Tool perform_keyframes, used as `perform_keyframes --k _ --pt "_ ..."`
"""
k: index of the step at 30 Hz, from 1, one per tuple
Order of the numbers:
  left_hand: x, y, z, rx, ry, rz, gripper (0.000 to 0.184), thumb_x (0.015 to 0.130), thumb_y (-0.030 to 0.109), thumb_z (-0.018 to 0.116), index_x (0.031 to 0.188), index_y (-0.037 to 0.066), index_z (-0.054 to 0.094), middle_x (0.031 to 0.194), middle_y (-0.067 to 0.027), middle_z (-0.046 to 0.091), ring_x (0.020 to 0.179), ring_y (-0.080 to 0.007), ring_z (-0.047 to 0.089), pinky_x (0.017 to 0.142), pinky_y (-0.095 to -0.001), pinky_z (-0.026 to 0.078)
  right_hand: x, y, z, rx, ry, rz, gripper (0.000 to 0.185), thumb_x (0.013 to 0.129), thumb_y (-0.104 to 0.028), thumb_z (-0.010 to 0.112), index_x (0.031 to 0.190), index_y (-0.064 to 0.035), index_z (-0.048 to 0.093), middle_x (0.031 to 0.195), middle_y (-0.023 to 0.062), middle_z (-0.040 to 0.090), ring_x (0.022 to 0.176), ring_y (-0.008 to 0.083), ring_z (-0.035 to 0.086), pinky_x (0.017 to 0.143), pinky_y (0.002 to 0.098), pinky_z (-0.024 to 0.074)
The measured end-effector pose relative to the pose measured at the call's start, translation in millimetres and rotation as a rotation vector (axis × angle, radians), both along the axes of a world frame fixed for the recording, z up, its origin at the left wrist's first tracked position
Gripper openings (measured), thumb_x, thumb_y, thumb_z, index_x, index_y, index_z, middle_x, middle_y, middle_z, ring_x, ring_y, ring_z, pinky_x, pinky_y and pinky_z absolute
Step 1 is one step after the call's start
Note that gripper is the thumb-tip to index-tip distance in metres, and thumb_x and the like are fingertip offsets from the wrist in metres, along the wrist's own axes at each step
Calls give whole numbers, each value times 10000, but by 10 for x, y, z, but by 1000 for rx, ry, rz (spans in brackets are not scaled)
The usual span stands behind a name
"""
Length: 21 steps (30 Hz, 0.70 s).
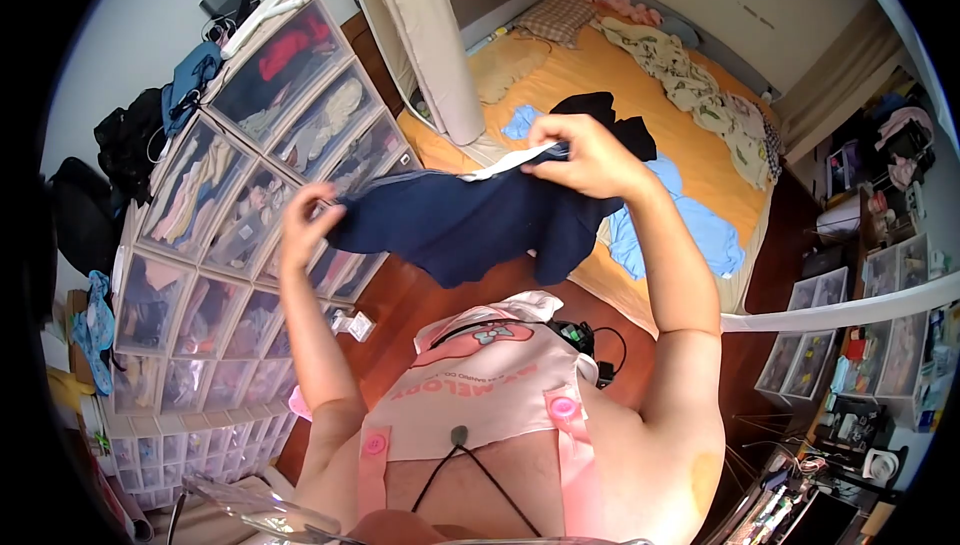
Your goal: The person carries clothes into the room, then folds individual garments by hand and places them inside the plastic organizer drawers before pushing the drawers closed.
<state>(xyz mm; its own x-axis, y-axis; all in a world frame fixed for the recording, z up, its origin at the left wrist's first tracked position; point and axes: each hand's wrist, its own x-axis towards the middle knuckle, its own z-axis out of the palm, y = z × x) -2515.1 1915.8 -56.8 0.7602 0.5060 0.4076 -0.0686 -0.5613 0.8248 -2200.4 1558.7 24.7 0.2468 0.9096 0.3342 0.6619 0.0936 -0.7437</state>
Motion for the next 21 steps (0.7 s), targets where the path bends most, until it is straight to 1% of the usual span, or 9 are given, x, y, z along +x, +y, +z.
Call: perform_keyframes --k 1,8,11,12,13,15,16,18,21 --pt "288 -324 71 310 70 -7 314 810 143 845 1070 39 704 982 -103 727 968 -197 701 936 -314 526 -96 80 34 -25 -10 65 169 825 -52 766 898 -28 616 809 49 613 758 159 564 720 315 468" --pt "1029 -1597 -148 -43 170 -328 441 854 257 851 1154 45 607 650 -1 659 536 -76 600 564 -238 497 -326 542 -218 5 -133 -200 160 813 -75 700 900 24 609 757 177 647 720 299 665 689 387 509" --pt "1029 -1863 -265 -127 159 -401 818 824 323 872 1434 34 410 1148 -143 733 882 -179 730 720 -314 582 -311 643 -367 -19 61 -349 264 863 -91 704 1088 -7 592 689 69 603 617 146 573 591 327 459" --pt "1036 -1908 -214 -51 214 -434 963 810 352 879 1518 30 312 1395 -228 594 1083 -272 702 818 -377 595 -357 675 -375 -16 137 -339 294 873 -94 705 1127 -14 583 686 43 593 613 115 551 577 310 445" --pt "1079 -1950 -149 -153 271 -491 979 816 305 879 1542 30 283 1425 -230 553 1140 -272 674 863 -409 592 -412 717 -366 -12 213 -328 324 882 -97 707 1167 -20 574 683 16 583 610 85 529 563 293 431" --pt "1171 -2033 -196 -552 134 -555 956 840 228 862 1554 32 256 1411 -171 557 1156 -227 653 934 -390 565 -522 786 -455 -37 399 -162 388 912 -71 687 1268 20 560 783 17 633 707 80 576 643 267 479" --pt "1342 -1995 -297 -494 -32 -507 829 870 55 812 1535 9 320 1390 -105 539 1215 -198 601 1004 -352 521 -534 796 -434 -27 347 -109 410 927 -67 670 1307 27 549 840 35 658 773 90 603 710 271 503" --pt "1445 -1806 -388 -496 -64 -410 518 920 31 707 1393 -32 507 1324 -83 605 1197 -173 607 1026 -315 488 -554 762 -307 -39 419 -10 451 956 -41 615 1390 39 526 1008 84 707 957 118 650 876 296 538" --pt "1409 -1498 -422 -704 -66 -260 351 912 26 564 1250 -22 642 1197 -58 690 1111 -147 640 990 -297 494 -421 575 -170 14 406 84 456 951 3 589 1405 4 547 1222 107 705 1027 137 657 917 309 538"
